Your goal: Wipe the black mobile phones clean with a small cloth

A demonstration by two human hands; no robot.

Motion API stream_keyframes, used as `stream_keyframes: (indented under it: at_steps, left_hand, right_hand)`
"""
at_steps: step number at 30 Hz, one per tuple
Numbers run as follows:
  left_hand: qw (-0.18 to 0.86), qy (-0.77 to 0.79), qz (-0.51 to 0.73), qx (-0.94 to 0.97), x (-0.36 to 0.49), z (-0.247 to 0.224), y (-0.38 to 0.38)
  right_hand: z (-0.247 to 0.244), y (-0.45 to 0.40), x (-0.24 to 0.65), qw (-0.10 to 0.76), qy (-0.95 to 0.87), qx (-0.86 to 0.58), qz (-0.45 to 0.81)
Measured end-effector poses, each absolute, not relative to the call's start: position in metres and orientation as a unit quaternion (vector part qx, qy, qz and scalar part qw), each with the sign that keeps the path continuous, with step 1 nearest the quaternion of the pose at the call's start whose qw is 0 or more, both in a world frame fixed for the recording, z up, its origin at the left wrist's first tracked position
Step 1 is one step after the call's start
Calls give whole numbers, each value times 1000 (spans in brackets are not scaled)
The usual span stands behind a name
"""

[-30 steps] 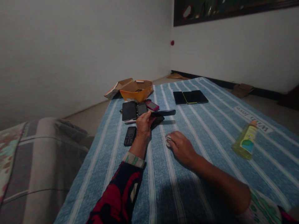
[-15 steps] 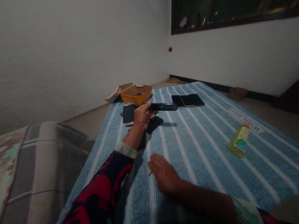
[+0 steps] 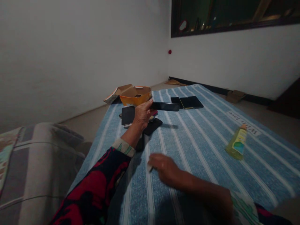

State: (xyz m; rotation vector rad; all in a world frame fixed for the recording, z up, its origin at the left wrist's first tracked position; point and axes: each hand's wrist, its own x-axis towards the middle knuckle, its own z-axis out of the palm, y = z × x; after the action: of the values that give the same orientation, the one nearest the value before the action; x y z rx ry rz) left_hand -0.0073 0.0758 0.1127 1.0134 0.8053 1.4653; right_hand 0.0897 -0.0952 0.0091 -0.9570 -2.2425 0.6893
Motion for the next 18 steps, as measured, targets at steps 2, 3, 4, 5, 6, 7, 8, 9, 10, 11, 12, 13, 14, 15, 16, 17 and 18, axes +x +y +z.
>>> stream_keyframes:
  at_steps: [2, 3, 4, 5, 6, 7, 8, 9, 10, 11, 12, 13, 14, 15, 16, 17, 18]
  left_hand:
    - [562, 342, 618, 430, -2, 107, 76]
    - [563, 342, 618, 429, 1, 104, 75]
    - [566, 342, 616, 427, 3, 102, 75]
    - [568, 341, 617, 425, 5, 99, 74]
    - [577, 343, 614, 415, 7, 96, 74]
    - [584, 343, 612, 407, 8, 94, 73]
    - [589, 345, 612, 399, 10, 91, 73]
    - [593, 348, 610, 394, 11, 88, 73]
    - [596, 351, 608, 390, 12, 85, 72]
    - [598, 354, 608, 385, 13, 82, 72]
    - [599, 356, 609, 379, 14, 79, 72]
    - [600, 361, 608, 373, 15, 76, 72]
    - [598, 368, 609, 368, 15, 72, 71]
    - [595, 376, 611, 362, 16, 68, 70]
    - [593, 383, 611, 358, 17, 65, 69]
    - [594, 387, 609, 355, 18, 61, 67]
    - [593, 391, 608, 353, 19, 57, 65]
  right_hand:
    - [11, -108, 77, 276, -895, -143, 319]
    - [13, -109, 74, 293, -892, -120, 321]
    - [16, -107, 74, 314, -886, -134, 314]
    - [17, -100, 78, 335, -875, -178, 301]
    - [18, -91, 85, 355, -858, -244, 282]
    - [17, -80, 94, 368, -841, -303, 255]
    - [15, -69, 103, 371, -833, -344, 223]
    - [12, -58, 112, 362, -834, -371, 189]
    - [8, -49, 119, 349, -838, -390, 153]
    - [4, -42, 125, 329, -844, -405, 122]
    - [1, -37, 130, 309, -848, -421, 95]
    - [-1, -32, 134, 286, -849, -439, 72]
    - [0, -29, 140, 258, -842, -470, 58]
    - [2, -25, 148, 231, -827, -510, 47]
    - [6, -21, 158, 199, -806, -555, 42]
    - [11, -16, 172, 171, -757, -630, 38]
    - [18, -10, 188, 163, -714, -680, 26]
